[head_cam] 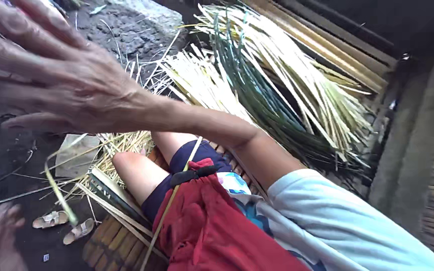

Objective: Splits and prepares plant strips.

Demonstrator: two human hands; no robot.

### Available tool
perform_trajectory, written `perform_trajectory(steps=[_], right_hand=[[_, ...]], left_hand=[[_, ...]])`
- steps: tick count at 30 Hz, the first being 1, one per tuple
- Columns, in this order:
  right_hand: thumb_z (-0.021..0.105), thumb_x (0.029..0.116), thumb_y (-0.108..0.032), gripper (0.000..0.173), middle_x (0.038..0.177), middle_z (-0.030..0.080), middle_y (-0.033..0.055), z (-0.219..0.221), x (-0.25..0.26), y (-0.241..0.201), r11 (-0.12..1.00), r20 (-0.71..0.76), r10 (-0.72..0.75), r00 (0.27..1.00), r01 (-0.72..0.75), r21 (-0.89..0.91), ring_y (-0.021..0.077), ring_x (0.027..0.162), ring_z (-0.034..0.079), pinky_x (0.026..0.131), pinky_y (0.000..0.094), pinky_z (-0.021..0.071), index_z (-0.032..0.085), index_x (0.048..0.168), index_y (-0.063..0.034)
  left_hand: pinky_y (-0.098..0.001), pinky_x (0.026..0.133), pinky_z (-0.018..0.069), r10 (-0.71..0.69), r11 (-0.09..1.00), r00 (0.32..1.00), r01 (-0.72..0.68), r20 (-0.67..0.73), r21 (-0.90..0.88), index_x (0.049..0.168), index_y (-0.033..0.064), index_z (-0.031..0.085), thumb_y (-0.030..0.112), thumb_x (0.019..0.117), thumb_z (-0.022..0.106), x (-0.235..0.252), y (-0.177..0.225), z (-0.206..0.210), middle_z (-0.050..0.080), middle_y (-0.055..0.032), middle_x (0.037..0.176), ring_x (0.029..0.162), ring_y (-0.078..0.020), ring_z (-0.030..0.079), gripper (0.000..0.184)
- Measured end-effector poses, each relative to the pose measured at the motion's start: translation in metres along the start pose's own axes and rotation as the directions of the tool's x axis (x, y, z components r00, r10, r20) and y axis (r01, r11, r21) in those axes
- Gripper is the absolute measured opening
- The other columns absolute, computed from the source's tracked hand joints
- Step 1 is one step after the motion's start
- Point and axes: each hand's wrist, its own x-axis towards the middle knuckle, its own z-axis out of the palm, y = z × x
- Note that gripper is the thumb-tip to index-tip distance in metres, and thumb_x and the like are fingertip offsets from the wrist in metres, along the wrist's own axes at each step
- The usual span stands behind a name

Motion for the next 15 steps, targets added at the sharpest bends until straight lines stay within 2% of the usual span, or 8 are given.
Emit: perform_trajectory(steps=[1, 3, 5, 6, 8, 10, 13, 15], right_hand=[[0.057, 0.1004, -0.046, 0.045, 0.148, 0.059, 0.0063, -0.017, -0.004, 0.007, 1.000, 0.077, -0.009, 0.997, 0.010, -0.019, 0.0305, 0.139, 0.049, 0.115, 0.0509, 0.0308, 0.068, 0.138, -0.0221], [0.063, 0.0984, -0.045, 0.045, 0.138, 0.066, 0.0043, -0.050, -0.015, 0.024, 0.998, 0.239, 0.016, 0.971, -0.029, 0.052, 0.0268, 0.130, 0.058, 0.110, 0.0503, 0.0387, 0.069, 0.135, -0.0202], [0.058, 0.1006, -0.047, 0.040, 0.102, 0.075, 0.0048, -0.086, -0.031, 0.038, 0.986, 0.439, 0.105, 0.893, -0.150, 0.069, 0.0250, 0.102, 0.069, 0.103, 0.0523, 0.0436, 0.074, 0.120, -0.0155], [0.055, 0.1021, -0.049, 0.042, 0.090, 0.073, 0.0061, -0.104, -0.041, 0.044, 0.977, 0.529, 0.155, 0.834, -0.210, 0.045, 0.0254, 0.089, 0.069, 0.090, 0.0519, 0.0473, 0.074, 0.114, -0.0135], [0.054, 0.1034, -0.045, 0.038, 0.089, 0.071, 0.0088, -0.138, -0.066, 0.052, 0.952, 0.603, 0.250, 0.758, -0.307, -0.008, 0.0278, 0.080, 0.069, 0.073, 0.0528, 0.0489, 0.073, 0.111, -0.0122], [0.054, 0.1048, -0.034, 0.030, 0.089, 0.072, 0.0107, -0.169, -0.094, 0.052, 0.925, 0.552, 0.355, 0.754, -0.368, -0.092, 0.0298, 0.076, 0.069, 0.066, 0.0534, 0.0495, 0.074, 0.109, -0.0118], [0.055, 0.1060, -0.025, 0.026, 0.091, 0.074, 0.0146, -0.209, -0.133, 0.049, 0.804, 0.308, 0.581, 0.753, -0.471, -0.363, 0.0337, 0.074, 0.070, 0.062, 0.0544, 0.0494, 0.076, 0.109, -0.0109], [0.053, 0.1075, -0.030, 0.030, 0.098, 0.075, 0.0179, -0.228, -0.154, 0.053, 0.602, 0.104, 0.736, 0.669, -0.577, -0.552, 0.0392, 0.081, 0.071, 0.067, 0.0591, 0.0489, 0.076, 0.113, -0.0111]], left_hand=[[-0.0354, 0.100, 0.0549, 0.099, 0.994, 0.994, -0.097, -0.035, 0.049, 0.135, -0.0028, 0.062, 0.008, 0.1052, 0.052, 0.011, -0.005, 0.019, 0.066, -0.0213, 0.129, 0.116, -0.0254, 0.068, 0.033], [-0.0448, 0.095, 0.0556, 0.072, 0.995, 0.992, -0.064, -0.101, 0.080, 0.134, 0.0109, 0.068, 0.013, 0.1054, 0.057, 0.054, 0.046, 0.038, 0.071, -0.0150, 0.124, 0.109, -0.0270, 0.071, 0.031], [-0.0482, 0.090, 0.0568, 0.130, 0.991, 0.985, -0.126, -0.111, 0.046, 0.135, 0.0114, 0.067, 0.011, 0.1057, 0.055, 0.106, 0.088, 0.047, 0.072, -0.0161, 0.124, 0.106, -0.0298, 0.073, 0.032], [-0.0477, 0.088, 0.0572, 0.158, 0.987, 0.981, -0.159, -0.108, 0.000, 0.137, 0.0109, 0.066, 0.011, 0.1069, 0.053, 0.129, 0.100, 0.053, 0.071, -0.0174, 0.123, 0.103, -0.0302, 0.073, 0.033], [-0.0497, 0.092, 0.0558, 0.155, 0.977, 0.984, -0.166, -0.089, -0.137, 0.137, 0.0055, 0.064, 0.013, 0.1086, 0.049, 0.163, 0.125, 0.065, 0.069, -0.0223, 0.124, 0.105, -0.0339, 0.071, 0.033], [-0.0514, 0.104, 0.0481, 0.193, 0.958, 0.977, -0.207, -0.088, -0.196, 0.140, 0.0078, 0.062, 0.024, 0.1079, 0.053, 0.184, 0.151, 0.078, 0.065, -0.0204, 0.132, 0.120, -0.0350, 0.064, 0.037], [-0.0578, 0.125, 0.0106, 0.295, 0.908, 0.946, -0.322, -0.136, -0.267, 0.156, 0.0039, 0.036, 0.050, 0.1014, 0.057, 0.208, 0.197, 0.104, 0.032, -0.0212, 0.163, 0.154, -0.0389, 0.024, 0.075], [-0.0538, 0.125, 0.0136, 0.284, 0.867, 0.947, -0.320, -0.150, -0.383, 0.156, -0.0002, 0.033, 0.049, 0.1020, 0.057, 0.216, 0.227, 0.145, 0.031, -0.0215, 0.163, 0.154, -0.0377, 0.023, 0.077]])
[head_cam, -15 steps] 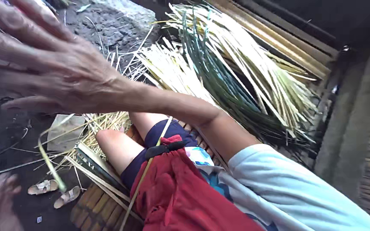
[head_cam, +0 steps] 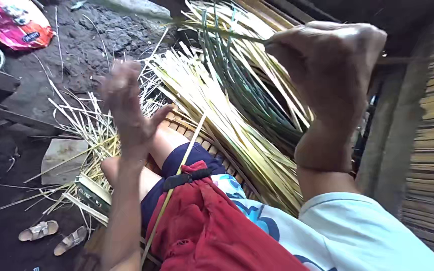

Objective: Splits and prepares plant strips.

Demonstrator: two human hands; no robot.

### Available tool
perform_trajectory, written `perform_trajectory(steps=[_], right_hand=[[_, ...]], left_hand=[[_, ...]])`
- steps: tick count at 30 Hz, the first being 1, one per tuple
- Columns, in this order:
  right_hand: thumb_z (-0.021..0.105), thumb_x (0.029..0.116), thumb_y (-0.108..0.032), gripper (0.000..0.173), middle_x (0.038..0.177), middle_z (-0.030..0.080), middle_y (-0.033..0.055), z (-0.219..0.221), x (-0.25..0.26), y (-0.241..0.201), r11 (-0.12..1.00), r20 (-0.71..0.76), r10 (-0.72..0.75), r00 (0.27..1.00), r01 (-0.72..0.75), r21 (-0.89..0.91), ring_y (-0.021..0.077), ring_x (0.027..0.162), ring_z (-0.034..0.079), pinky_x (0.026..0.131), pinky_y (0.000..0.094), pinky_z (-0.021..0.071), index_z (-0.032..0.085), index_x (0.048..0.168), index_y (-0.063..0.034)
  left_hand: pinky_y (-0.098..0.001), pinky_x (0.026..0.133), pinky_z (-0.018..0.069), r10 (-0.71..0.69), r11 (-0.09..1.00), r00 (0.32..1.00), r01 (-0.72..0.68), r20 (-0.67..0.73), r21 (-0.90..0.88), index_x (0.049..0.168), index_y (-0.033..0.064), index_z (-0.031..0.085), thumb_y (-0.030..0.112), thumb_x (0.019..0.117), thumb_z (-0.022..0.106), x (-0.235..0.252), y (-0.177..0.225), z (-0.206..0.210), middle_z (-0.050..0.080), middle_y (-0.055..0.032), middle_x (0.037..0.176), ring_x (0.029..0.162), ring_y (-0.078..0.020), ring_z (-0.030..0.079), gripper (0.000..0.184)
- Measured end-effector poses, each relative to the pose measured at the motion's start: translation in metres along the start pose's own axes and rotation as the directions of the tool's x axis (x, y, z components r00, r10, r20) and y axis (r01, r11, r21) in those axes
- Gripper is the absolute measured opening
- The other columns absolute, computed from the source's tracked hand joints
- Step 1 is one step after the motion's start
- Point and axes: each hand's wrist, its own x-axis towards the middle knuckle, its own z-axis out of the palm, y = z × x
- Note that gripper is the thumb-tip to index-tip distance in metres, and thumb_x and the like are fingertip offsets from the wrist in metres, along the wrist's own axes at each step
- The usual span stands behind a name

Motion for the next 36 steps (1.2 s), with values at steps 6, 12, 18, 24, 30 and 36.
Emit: perform_trajectory(steps=[6, 12, 18, 24, 30, 36], right_hand=[[0.043, 0.1111, -0.026, 0.035, 0.115, 0.069, 0.0262, 0.075, -0.050, 0.079, 0.904, 0.064, 0.426, 0.902, -0.421, -0.077, 0.0480, 0.101, 0.068, 0.081, 0.0669, 0.0519, 0.065, 0.133, -0.0092], [0.047, 0.1095, -0.025, 0.031, 0.109, 0.068, 0.0261, 0.183, -0.131, 0.122, 0.796, 0.329, 0.592, 0.736, -0.598, -0.095, 0.0494, 0.096, 0.067, 0.075, 0.0687, 0.0513, 0.067, 0.128, -0.0100], [0.061, 0.1030, -0.019, 0.041, 0.135, 0.056, 0.0300, 0.193, -0.136, 0.111, 0.777, 0.379, 0.597, 0.707, -0.627, -0.055, 0.0509, 0.120, 0.057, 0.093, 0.0674, 0.0483, 0.058, 0.141, -0.0050], [0.071, 0.0941, -0.012, 0.013, 0.103, 0.071, 0.0139, 0.177, -0.134, -0.018, 0.819, 0.361, -0.212, 0.908, -0.036, 0.572, 0.0321, 0.100, 0.068, 0.089, 0.0493, 0.0563, 0.077, 0.105, -0.0071], [0.079, 0.0858, -0.016, 0.023, 0.103, 0.069, 0.0173, 0.230, -0.174, -0.093, 0.682, 0.403, -0.635, 0.659, 0.233, 0.693, 0.0388, 0.100, 0.067, 0.079, 0.0546, 0.0549, 0.075, 0.105, -0.0059], [0.073, 0.0926, -0.014, 0.023, 0.105, 0.066, 0.0243, 0.223, -0.168, -0.091, 0.731, 0.580, -0.652, 0.488, 0.198, 0.653, 0.0437, 0.099, 0.066, 0.078, 0.0563, 0.0554, 0.072, 0.111, 0.0004]], left_hand=[[-0.0606, 0.109, 0.0414, -0.200, 0.971, 0.822, 0.240, 0.534, -0.004, 0.140, 0.0014, 0.057, 0.029, 0.1013, 0.065, -0.016, 0.010, 0.179, 0.058, -0.0244, 0.138, 0.129, -0.0439, 0.055, 0.048], [-0.0613, 0.091, 0.0540, -0.456, 0.833, 0.650, 0.551, 0.608, 0.036, 0.144, -0.0004, 0.049, 0.018, 0.1051, 0.057, -0.026, -0.004, 0.253, 0.048, -0.0295, 0.145, 0.111, -0.0473, 0.064, 0.044], [-0.0560, 0.082, 0.0548, -0.531, 0.640, 0.500, 0.766, 0.684, -0.063, 0.144, 0.0030, 0.045, 0.019, 0.1046, 0.059, -0.028, -0.030, 0.246, 0.066, -0.0276, 0.106, 0.092, -0.0421, 0.066, 0.045], [-0.0217, 0.060, 0.0487, -0.552, 0.340, 0.465, 0.883, 0.692, -0.322, 0.145, -0.0016, 0.045, 0.006, 0.1065, 0.050, 0.001, -0.059, 0.192, 0.058, -0.0079, 0.096, 0.065, -0.0057, 0.052, 0.039], [-0.0191, 0.052, 0.0415, -0.691, 0.373, 0.443, 0.895, 0.571, -0.244, 0.146, 0.0008, 0.048, 0.010, 0.1086, 0.047, -0.002, -0.092, 0.117, 0.062, -0.0054, 0.094, 0.057, -0.0036, 0.046, 0.038], [-0.0186, 0.043, 0.0362, -0.765, 0.346, 0.355, 0.930, 0.537, -0.122, 0.144, 0.0023, 0.052, 0.020, 0.1113, 0.042, -0.094, -0.060, 0.018, 0.061, -0.0014, 0.079, 0.047, -0.0020, 0.040, 0.039]])
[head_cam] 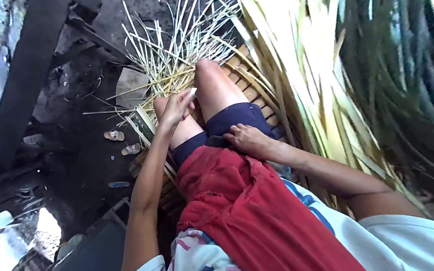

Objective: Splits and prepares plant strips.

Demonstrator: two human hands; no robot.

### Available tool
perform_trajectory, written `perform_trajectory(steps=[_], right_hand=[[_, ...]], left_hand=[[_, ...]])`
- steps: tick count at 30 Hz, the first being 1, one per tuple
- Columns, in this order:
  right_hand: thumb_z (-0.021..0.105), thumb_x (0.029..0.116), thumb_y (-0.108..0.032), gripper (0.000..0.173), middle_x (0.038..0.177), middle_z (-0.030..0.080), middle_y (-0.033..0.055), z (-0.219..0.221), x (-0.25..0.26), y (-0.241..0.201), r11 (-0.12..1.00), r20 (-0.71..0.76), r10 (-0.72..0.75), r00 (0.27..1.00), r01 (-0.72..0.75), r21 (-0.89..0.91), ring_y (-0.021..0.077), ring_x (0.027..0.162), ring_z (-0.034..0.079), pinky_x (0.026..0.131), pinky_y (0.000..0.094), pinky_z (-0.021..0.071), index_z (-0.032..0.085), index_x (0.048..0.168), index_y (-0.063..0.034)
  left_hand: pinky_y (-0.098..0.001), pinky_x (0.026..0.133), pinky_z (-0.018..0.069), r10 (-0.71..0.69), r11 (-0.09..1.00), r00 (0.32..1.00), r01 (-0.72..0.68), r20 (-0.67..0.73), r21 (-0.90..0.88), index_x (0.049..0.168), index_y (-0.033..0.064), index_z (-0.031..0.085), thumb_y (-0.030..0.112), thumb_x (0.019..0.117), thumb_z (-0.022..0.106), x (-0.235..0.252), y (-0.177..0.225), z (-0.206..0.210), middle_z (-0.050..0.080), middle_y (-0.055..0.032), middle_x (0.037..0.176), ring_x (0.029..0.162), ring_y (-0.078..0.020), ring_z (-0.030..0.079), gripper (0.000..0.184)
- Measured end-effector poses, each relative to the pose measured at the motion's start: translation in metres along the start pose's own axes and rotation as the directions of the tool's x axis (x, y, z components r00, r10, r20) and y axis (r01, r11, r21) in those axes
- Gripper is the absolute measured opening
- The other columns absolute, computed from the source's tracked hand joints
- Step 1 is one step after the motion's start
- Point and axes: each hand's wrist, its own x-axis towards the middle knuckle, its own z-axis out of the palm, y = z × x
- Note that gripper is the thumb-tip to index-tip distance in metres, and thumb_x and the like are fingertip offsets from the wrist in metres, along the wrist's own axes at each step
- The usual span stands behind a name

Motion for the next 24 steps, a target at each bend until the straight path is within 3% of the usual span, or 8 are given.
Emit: perform_trajectory(steps=[4, 8, 13, 16, 18, 21, 23, 24], right_hand=[[0.071, 0.0956, -0.017, 0.028, 0.110, 0.066, 0.0245, -0.011, 0.005, -0.007, 0.999, 0.176, 0.041, 0.983, -0.037, -0.027, 0.0433, 0.104, 0.066, 0.079, 0.0558, 0.0560, 0.070, 0.116, 0.0032], [0.072, 0.0919, -0.009, 0.030, 0.105, 0.066, 0.0266, -0.014, 0.011, -0.010, 0.998, 0.204, -0.011, 0.979, 0.022, -0.052, 0.0458, 0.097, 0.067, 0.074, 0.0587, 0.0557, 0.066, 0.118, 0.0045], [0.077, 0.0906, -0.012, 0.041, 0.117, 0.069, 0.0218, -0.020, 0.018, 0.017, 0.987, 0.256, -0.060, 0.965, 0.019, 0.160, 0.0454, 0.104, 0.067, 0.084, 0.0689, 0.0520, 0.066, 0.130, -0.0068], [0.072, 0.0935, -0.007, 0.054, 0.107, 0.072, 0.0207, -0.024, 0.018, 0.028, 0.939, 0.279, -0.020, 0.960, -0.078, 0.334, 0.0435, 0.093, 0.070, 0.079, 0.0702, 0.0522, 0.054, 0.144, -0.0139], [0.065, 0.0968, -0.006, 0.060, 0.106, 0.071, 0.0154, -0.031, 0.016, 0.034, 0.851, 0.279, 0.013, 0.960, -0.157, 0.501, 0.0309, 0.091, 0.070, 0.081, 0.0578, 0.0562, 0.044, 0.152, -0.0177], [0.053, 0.1032, -0.022, 0.046, 0.115, 0.069, 0.0005, -0.051, 0.012, 0.027, 0.630, 0.221, 0.100, 0.970, -0.233, 0.740, 0.0088, 0.094, 0.067, 0.083, 0.0338, 0.0572, 0.050, 0.149, -0.0240], [0.056, 0.1028, -0.038, 0.043, 0.106, 0.070, -0.0066, -0.067, 0.010, 0.014, 0.528, 0.188, 0.191, 0.963, -0.262, 0.808, 0.0031, 0.084, 0.067, 0.072, 0.0257, 0.0578, 0.054, 0.145, -0.0294], [0.056, 0.1038, -0.037, 0.039, 0.098, 0.070, -0.0067, -0.076, 0.011, 0.005, 0.500, 0.157, 0.228, 0.961, -0.254, 0.828, 0.0032, 0.076, 0.066, 0.064, 0.0243, 0.0572, 0.057, 0.141, -0.0275]], left_hand=[[-0.0190, 0.048, 0.0441, 0.040, 0.985, 0.997, -0.027, 0.073, -0.171, 0.135, 0.0061, 0.057, 0.020, 0.1106, 0.043, -0.087, -0.029, -0.001, 0.068, -0.0053, 0.084, 0.050, -0.0066, 0.051, 0.031], [-0.0204, 0.046, 0.0412, 0.101, 0.983, 0.994, -0.094, 0.035, -0.157, 0.132, 0.0080, 0.060, 0.019, 0.1098, 0.046, -0.129, -0.035, 0.012, 0.071, -0.0087, 0.084, 0.049, -0.0096, 0.050, 0.028], [-0.0273, 0.051, 0.0494, 0.060, 0.995, 0.998, -0.061, -0.016, -0.077, 0.125, 0.0037, 0.066, 0.013, 0.1068, 0.053, -0.148, -0.060, 0.047, 0.069, -0.0103, 0.079, 0.054, -0.0132, 0.058, 0.024], [-0.0270, 0.053, 0.0472, -0.008, 0.996, 1.000, 0.006, -0.024, -0.087, 0.123, 0.0034, 0.066, 0.012, 0.1068, 0.053, -0.168, -0.067, 0.062, 0.067, -0.0099, 0.078, 0.055, -0.0132, 0.054, 0.023], [-0.0268, 0.052, 0.0480, 0.009, 0.995, 0.999, -0.012, -0.035, -0.098, 0.120, 0.0047, 0.068, 0.015, 0.1065, 0.055, -0.171, -0.072, 0.061, 0.067, -0.0084, 0.077, 0.054, -0.0130, 0.055, 0.021], [-0.0246, 0.047, 0.0453, 0.072, 0.989, 0.996, -0.079, -0.061, -0.126, 0.117, 0.0078, 0.070, 0.020, 0.1065, 0.056, -0.171, -0.072, 0.048, 0.068, -0.0055, 0.074, 0.051, -0.0109, 0.054, 0.021], [-0.0221, 0.044, 0.0402, 0.098, 0.983, 0.991, -0.111, -0.095, -0.146, 0.114, 0.0067, 0.071, 0.018, 0.1059, 0.057, -0.182, -0.060, 0.040, 0.068, -0.0052, 0.073, 0.048, -0.0095, 0.051, 0.020], [-0.0212, 0.042, 0.0376, 0.105, 0.979, 0.988, -0.122, -0.112, -0.161, 0.111, 0.0063, 0.071, 0.016, 0.1052, 0.057, -0.190, -0.054, 0.037, 0.067, -0.0051, 0.071, 0.046, -0.0092, 0.048, 0.018]])
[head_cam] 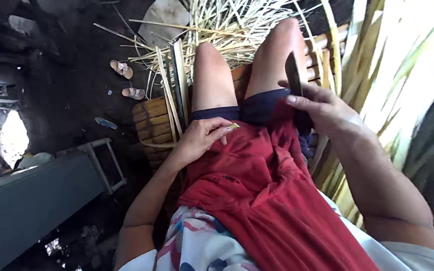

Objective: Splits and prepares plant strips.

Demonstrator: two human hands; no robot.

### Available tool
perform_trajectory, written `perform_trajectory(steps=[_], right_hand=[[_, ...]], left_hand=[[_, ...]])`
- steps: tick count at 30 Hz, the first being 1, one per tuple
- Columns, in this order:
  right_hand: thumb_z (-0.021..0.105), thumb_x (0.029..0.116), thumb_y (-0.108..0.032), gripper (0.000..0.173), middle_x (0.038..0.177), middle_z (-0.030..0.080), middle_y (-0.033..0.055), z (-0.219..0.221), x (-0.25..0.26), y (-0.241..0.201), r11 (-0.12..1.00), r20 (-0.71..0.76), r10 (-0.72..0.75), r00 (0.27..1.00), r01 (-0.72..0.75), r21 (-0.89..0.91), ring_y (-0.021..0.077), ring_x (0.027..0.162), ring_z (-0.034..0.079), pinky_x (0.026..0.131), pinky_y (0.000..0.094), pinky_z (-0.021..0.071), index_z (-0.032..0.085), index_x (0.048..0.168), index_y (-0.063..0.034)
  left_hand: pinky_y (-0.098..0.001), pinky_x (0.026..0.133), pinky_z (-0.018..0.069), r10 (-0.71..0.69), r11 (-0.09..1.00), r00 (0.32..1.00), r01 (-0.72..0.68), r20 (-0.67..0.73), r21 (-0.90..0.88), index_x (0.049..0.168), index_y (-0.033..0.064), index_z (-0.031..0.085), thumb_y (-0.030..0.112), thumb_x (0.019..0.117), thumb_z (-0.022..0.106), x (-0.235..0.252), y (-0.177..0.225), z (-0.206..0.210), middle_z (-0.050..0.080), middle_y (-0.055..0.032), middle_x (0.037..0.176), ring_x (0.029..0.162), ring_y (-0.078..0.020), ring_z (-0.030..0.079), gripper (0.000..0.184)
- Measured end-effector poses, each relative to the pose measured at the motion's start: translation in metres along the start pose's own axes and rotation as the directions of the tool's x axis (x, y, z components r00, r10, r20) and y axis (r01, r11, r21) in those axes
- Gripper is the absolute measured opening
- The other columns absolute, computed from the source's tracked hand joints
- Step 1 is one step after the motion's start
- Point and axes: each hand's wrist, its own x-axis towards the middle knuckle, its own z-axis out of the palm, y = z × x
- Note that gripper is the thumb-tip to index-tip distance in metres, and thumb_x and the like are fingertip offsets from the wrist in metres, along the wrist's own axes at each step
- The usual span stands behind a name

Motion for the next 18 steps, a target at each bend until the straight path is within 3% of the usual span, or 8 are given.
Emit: perform_trajectory(steps=[1, 2, 4, 7, 10, 12, 18], right_hand=[[0.053, 0.1061, -0.035, 0.034, 0.090, 0.069, -0.0042, 0.004, -0.002, -0.011, 1.000, -0.050, -0.025, 0.998, 0.025, 0.010, 0.0055, 0.068, 0.064, 0.057, 0.0248, 0.0549, 0.063, 0.136, -0.0225], [0.047, 0.1085, -0.029, 0.032, 0.087, 0.067, -0.0045, 0.005, -0.002, -0.021, 0.995, -0.043, -0.088, 0.995, 0.086, -0.044, 0.0038, 0.067, 0.061, 0.058, 0.0229, 0.0526, 0.065, 0.133, -0.0163], [0.044, 0.1054, -0.017, 0.033, 0.094, 0.070, -0.0086, 0.011, 0.000, -0.042, 0.960, 0.073, -0.190, 0.979, 0.201, -0.195, -0.0039, 0.075, 0.062, 0.070, 0.0188, 0.0537, 0.067, 0.128, -0.0108], [0.044, 0.1031, -0.006, 0.024, 0.087, 0.072, 0.0000, 0.033, -0.019, -0.061, 0.967, 0.290, -0.227, 0.930, 0.252, -0.049, 0.0068, 0.057, 0.062, 0.049, 0.0213, 0.0530, 0.063, 0.118, -0.0065], [0.043, 0.1054, -0.008, 0.020, 0.076, 0.070, 0.0010, 0.041, -0.018, -0.066, 0.973, 0.439, -0.230, 0.869, 0.220, 0.076, 0.0071, 0.050, 0.060, 0.045, 0.0202, 0.0524, 0.062, 0.108, -0.0044], [0.041, 0.1067, -0.009, 0.020, 0.074, 0.068, -0.0017, 0.040, -0.013, -0.067, 0.970, 0.514, -0.238, 0.824, 0.231, 0.080, 0.0043, 0.052, 0.060, 0.047, 0.0188, 0.0536, 0.060, 0.108, -0.0046], [0.040, 0.1083, -0.010, 0.018, 0.079, 0.066, -0.0033, 0.037, -0.010, -0.070, 0.951, 0.537, -0.275, 0.798, 0.308, 0.028, 0.0012, 0.053, 0.059, 0.048, 0.0168, 0.0533, 0.057, 0.112, -0.0046]], left_hand=[[-0.0209, 0.040, 0.0359, 0.004, 1.000, 1.000, -0.005, -0.014, -0.018, 0.108, 0.0060, 0.071, 0.014, 0.1044, 0.058, -0.008, 0.007, -0.002, 0.067, -0.0055, 0.070, 0.044, -0.0097, 0.046, 0.015], [-0.0204, 0.038, 0.0350, 0.023, 0.999, 0.999, -0.024, -0.022, -0.032, 0.106, 0.0059, 0.070, 0.012, 0.1039, 0.058, -0.013, 0.013, -0.004, 0.067, -0.0053, 0.070, 0.042, -0.0095, 0.045, 0.014], [-0.0190, 0.037, 0.0346, 0.079, 0.995, 0.996, -0.081, -0.027, -0.055, 0.106, 0.0055, 0.069, 0.011, 0.1034, 0.058, -0.018, 0.021, -0.008, 0.067, -0.0046, 0.069, 0.041, -0.0078, 0.044, 0.013], [-0.0175, 0.036, 0.0330, 0.146, 0.987, 0.989, -0.148, -0.031, -0.062, 0.104, 0.0053, 0.068, 0.011, 0.1029, 0.060, -0.018, 0.028, -0.010, 0.067, -0.0037, 0.069, 0.042, -0.0066, 0.044, 0.011], [-0.0166, 0.035, 0.0302, 0.163, 0.984, 0.985, -0.166, -0.050, -0.066, 0.102, 0.0061, 0.068, 0.012, 0.1025, 0.061, -0.015, 0.032, -0.010, 0.068, -0.0032, 0.069, 0.040, -0.0056, 0.043, 0.009], [-0.0159, 0.034, 0.0299, 0.156, 0.985, 0.986, -0.160, -0.061, -0.066, 0.102, 0.0066, 0.067, 0.012, 0.1025, 0.061, -0.015, 0.034, -0.011, 0.067, -0.0028, 0.068, 0.039, -0.0052, 0.043, 0.008], [-0.0150, 0.033, 0.0281, 0.151, 0.985, 0.988, -0.153, -0.035, -0.075, 0.102, 0.0058, 0.066, 0.013, 0.1033, 0.059, -0.013, 0.038, -0.014, 0.066, -0.0025, 0.066, 0.038, -0.0041, 0.041, 0.009]])
